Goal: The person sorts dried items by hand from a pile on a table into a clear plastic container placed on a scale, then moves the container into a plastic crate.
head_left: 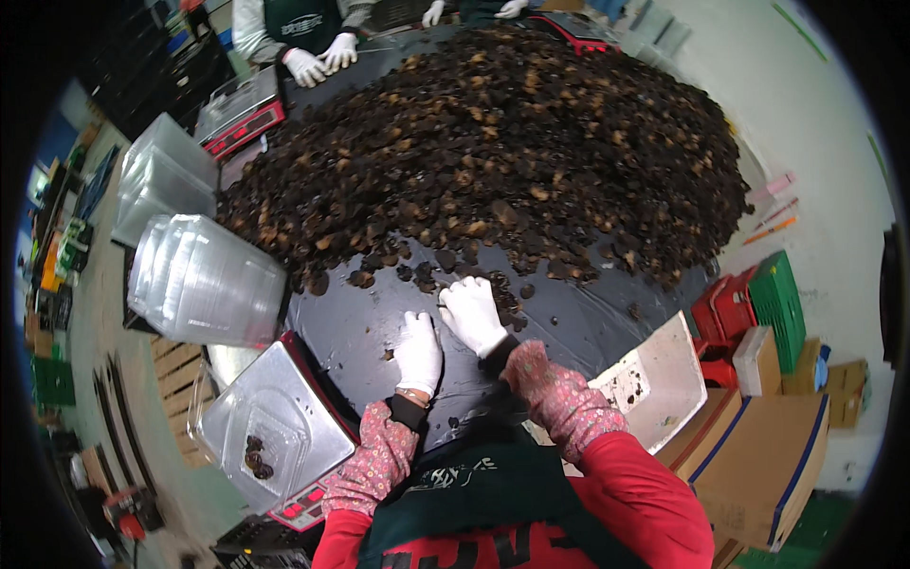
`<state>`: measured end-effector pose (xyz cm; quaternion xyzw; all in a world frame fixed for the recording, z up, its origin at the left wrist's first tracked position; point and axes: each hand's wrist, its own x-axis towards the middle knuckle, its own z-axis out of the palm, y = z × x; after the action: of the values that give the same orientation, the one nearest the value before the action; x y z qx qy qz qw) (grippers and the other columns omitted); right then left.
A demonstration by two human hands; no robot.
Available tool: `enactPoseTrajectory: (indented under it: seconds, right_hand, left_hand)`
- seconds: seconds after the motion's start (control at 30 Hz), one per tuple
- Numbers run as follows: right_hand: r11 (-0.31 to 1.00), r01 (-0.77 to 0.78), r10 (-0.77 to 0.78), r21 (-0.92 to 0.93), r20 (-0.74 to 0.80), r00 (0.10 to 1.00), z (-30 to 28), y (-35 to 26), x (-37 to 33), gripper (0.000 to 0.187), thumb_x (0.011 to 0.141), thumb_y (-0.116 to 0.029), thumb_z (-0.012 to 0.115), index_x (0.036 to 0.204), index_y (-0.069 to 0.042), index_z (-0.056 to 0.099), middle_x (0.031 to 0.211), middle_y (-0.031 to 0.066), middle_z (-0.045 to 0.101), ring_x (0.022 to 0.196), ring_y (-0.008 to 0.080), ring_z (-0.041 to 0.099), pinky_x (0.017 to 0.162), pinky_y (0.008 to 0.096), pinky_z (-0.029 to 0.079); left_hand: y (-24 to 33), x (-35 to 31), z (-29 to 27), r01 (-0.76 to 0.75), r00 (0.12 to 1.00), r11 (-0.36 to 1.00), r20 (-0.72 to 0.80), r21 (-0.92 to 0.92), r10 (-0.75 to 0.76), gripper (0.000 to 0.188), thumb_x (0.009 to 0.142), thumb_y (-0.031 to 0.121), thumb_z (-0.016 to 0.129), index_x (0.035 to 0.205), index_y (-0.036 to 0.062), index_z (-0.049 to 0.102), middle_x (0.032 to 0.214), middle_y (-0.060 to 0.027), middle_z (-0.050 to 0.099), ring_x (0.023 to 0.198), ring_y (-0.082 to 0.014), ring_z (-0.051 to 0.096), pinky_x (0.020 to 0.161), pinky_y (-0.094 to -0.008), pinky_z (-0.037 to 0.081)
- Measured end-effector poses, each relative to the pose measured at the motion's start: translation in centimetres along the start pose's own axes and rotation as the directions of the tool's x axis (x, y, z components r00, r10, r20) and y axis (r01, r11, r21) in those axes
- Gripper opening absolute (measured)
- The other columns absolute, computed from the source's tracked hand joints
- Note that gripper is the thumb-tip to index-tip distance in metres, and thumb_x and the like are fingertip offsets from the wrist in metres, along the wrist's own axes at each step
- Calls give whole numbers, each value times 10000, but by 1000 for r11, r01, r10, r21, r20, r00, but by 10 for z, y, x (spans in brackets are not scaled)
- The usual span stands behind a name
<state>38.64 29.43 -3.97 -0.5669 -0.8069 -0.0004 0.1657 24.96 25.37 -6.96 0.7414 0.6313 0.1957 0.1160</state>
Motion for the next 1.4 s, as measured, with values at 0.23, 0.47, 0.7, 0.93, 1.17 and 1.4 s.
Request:
enactPoseTrajectory:
  seconds: [0.23, 0.47, 0.7, 0.93, 1.17, 1.4]
  right_hand:
    - [655, -477, 588, 586, 0, 809, -77, 42, -141, 56, 841, -100, 689, 859, -70, 645, 804, 56, 633, 709, 152, 623, 650, 268, 495]
    - [177, -712, 890, 679, 198, 410, -116, 83, -274, 59, 885, -110, 682, 927, -83, 651, 733, -23, 627, 666, 62, 578, 596, 226, 473]
    - [856, -138, 208, 497, -88, 974, -87, -13, -151, 135, 839, -175, 676, 951, -101, 677, 890, 72, 678, 815, 241, 638, 726, 393, 488]
    - [878, -382, 454, 288, -253, 854, -26, 53, -49, 324, 838, -240, 689, 1129, -103, 655, 1084, 120, 624, 1027, 311, 591, 895, 404, 483]
    - [829, -271, 404, 490, -188, 895, -25, 39, -34, 136, 850, -160, 659, 961, -82, 665, 959, 112, 648, 891, 289, 639, 785, 379, 515]
    - [902, 119, -98, 414, -72, 993, -52, -58, -103, 157, 845, -204, 671, 949, -87, 683, 961, 49, 666, 847, 245, 622, 735, 327, 491]
  left_hand:
    - [-4, -6, 5, -100, 993, 994, 60, -32, 102, 92, 843, 23, 503, 920, 44, 550, 934, -189, 604, 805, -372, 644, 673, -452, 530]
    - [62, -65, -30, -308, 930, 938, 156, -158, 332, 185, 896, 223, 583, 991, 79, 647, 875, -163, 650, 758, -325, 660, 660, -422, 535]
    - [59, -66, -27, 804, 573, -421, 736, -420, 360, 378, 1026, 347, 496, 1170, 11, 592, 917, -32, 643, 757, -91, 624, 617, -252, 514]
    - [1, -71, -58, 608, 782, -299, 620, -735, 67, 302, 1005, 94, 405, 1236, -7, 571, 884, -78, 660, 693, -119, 596, 623, -234, 474]
    - [-10, -82, -66, 611, 778, -326, 624, -722, 76, 355, 1012, 133, 415, 1319, -19, 512, 1093, -164, 674, 893, -198, 673, 783, -294, 546]
    - [0, -81, -52, 581, 755, -603, 639, -546, 149, 372, 1031, 267, 469, 1311, 30, 530, 1145, -112, 634, 980, -217, 653, 785, -328, 560]
